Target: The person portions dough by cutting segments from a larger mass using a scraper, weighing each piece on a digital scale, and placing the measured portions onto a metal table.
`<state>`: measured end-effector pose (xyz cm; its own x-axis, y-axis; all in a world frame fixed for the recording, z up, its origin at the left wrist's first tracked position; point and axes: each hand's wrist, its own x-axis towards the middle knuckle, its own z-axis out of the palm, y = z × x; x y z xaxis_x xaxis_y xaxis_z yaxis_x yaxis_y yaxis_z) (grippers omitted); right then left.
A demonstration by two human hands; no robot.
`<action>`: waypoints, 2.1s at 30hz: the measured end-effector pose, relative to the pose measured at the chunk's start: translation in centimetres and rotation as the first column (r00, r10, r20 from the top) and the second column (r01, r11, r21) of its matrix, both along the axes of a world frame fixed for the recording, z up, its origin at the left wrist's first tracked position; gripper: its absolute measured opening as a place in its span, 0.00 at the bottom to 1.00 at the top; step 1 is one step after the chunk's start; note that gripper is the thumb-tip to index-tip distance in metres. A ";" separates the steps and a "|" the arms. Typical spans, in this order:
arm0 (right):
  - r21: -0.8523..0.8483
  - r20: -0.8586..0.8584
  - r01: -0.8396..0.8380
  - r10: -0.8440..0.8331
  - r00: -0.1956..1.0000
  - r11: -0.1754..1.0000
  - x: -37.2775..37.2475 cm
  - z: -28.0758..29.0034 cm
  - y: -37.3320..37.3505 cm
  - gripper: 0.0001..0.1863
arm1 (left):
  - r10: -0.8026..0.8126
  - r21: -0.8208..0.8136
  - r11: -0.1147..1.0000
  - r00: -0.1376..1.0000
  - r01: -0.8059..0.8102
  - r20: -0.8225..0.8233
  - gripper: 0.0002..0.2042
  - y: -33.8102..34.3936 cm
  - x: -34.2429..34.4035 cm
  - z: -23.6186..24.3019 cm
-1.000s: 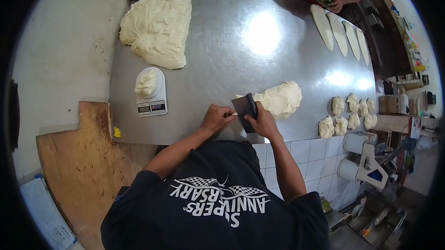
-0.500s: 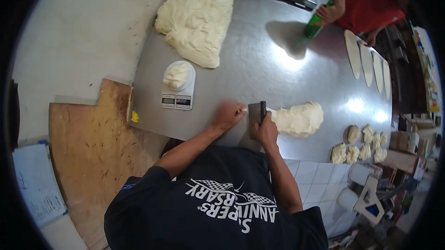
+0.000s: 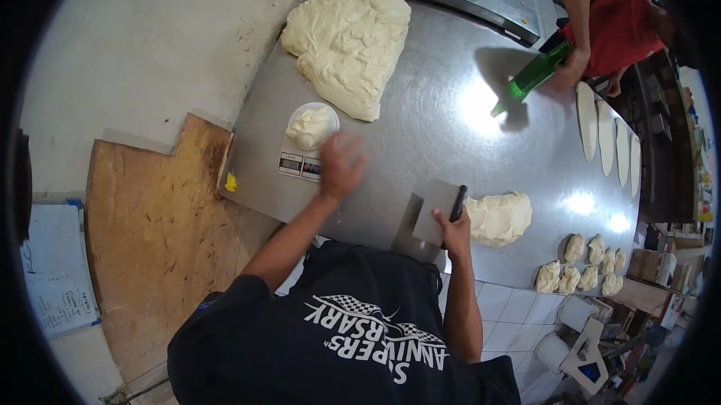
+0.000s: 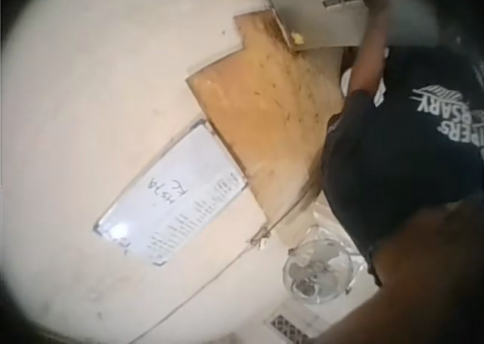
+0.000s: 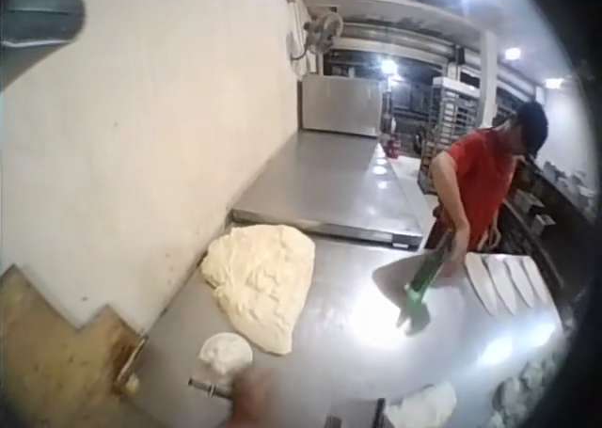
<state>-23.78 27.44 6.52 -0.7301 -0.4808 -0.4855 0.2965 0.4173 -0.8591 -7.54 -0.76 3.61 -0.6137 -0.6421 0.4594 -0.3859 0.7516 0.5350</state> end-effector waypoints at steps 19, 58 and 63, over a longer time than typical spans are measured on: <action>0.211 -0.371 -0.190 0.259 0.892 0.959 -0.8 0.4 4.7 0.20 | -0.537 0.725 0.613 0.839 0.313 0.092 0.13 13.7 -6.0 -1.6; -0.041 -0.180 0.089 -0.095 0.979 0.995 1.8 0.0 -2.0 0.25 | -0.077 0.660 0.705 0.954 0.258 -0.290 0.12 5.7 -0.5 1.9; -0.020 -0.172 0.105 -0.107 0.979 0.994 1.9 -0.2 -1.2 0.27 | 0.005 0.524 0.840 0.963 0.143 -0.271 0.09 1.7 1.5 3.4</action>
